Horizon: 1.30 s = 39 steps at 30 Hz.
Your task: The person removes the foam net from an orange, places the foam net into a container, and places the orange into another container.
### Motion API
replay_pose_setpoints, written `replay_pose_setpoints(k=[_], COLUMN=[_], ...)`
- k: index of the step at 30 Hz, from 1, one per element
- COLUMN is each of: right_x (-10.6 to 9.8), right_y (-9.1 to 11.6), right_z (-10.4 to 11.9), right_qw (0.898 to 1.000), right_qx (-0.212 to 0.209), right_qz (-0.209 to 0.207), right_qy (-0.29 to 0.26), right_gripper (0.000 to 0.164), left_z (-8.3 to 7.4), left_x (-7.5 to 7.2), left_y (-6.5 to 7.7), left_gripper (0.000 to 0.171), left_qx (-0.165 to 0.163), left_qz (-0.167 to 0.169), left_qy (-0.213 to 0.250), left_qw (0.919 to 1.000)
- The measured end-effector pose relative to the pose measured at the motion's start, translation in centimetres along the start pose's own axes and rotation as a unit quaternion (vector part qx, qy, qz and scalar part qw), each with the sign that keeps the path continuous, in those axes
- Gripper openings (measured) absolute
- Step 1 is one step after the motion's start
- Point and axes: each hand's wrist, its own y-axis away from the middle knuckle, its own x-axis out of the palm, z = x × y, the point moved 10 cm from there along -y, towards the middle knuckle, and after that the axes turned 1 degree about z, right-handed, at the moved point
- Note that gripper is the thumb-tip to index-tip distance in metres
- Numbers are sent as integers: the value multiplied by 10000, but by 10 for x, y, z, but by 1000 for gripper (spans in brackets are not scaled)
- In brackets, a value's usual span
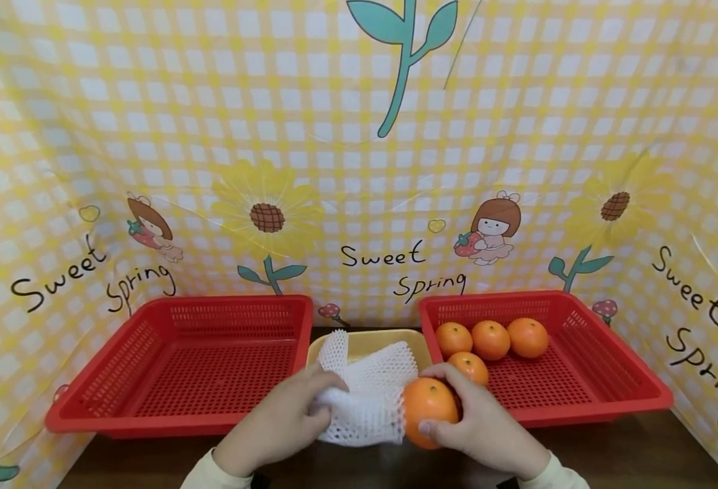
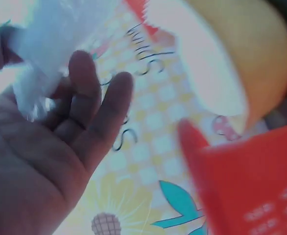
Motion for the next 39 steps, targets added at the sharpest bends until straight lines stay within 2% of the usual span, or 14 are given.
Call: replay_pose_setpoints(k=[3,6,8,10,13,16,18,22,24,26,29,32,35,39], right_x=[-19,-37,-46,-51,-53,-54,-54,-56,-57,-58,-60,-60,-59,-61], right_y=[3,6,7,8,8,7,7,7,7,7,8,8,9,9], right_z=[4,2,-1,-4,-6,-7,-8,-9,-10,-10,-11,-11,-12,-13], right_qw=[9996,9983,9972,9962,9959,9957,9955,9947,9943,9939,9936,9937,9937,9930], right_qx=[33,196,334,462,518,515,498,492,533,577,606,588,584,660], right_qz=[-270,-540,-662,-732,-746,-766,-806,-893,-922,-935,-948,-943,-941,-954], right_qy=[67,37,9,15,-1,22,56,91,94,98,133,162,172,208], right_gripper=[51,50,49,49,49,49,49,50,50,50,49,49,50,52], left_z=[7,17,24,30,39,42,41,32,26,20,14,14,15,24], left_x=[-21,-33,-32,-26,-12,4,12,23,27,33,45,57,67,81], left_y=[-10,-21,-27,-34,-44,-54,-58,-64,-66,-67,-66,-66,-68,-72], left_gripper=[40,40,33,22,13,21,30,38,27,19,20,20,20,15], left_qx=[-632,-1141,-1383,-1536,-1792,-1979,-2054,-2009,-1910,-1726,-1505,-1433,-1292,-1169], left_qz=[-756,-1713,-2228,-2603,-2849,-2837,-2722,-2239,-1830,-1482,-1078,-1015,-1036,-821], left_qy=[570,1087,1239,1236,1287,1368,1249,540,-4,-657,-1558,-2111,-2273,-2020], left_qw=[9935,9725,9570,9452,9328,9283,9318,9522,9644,9716,9703,9616,9597,9689])
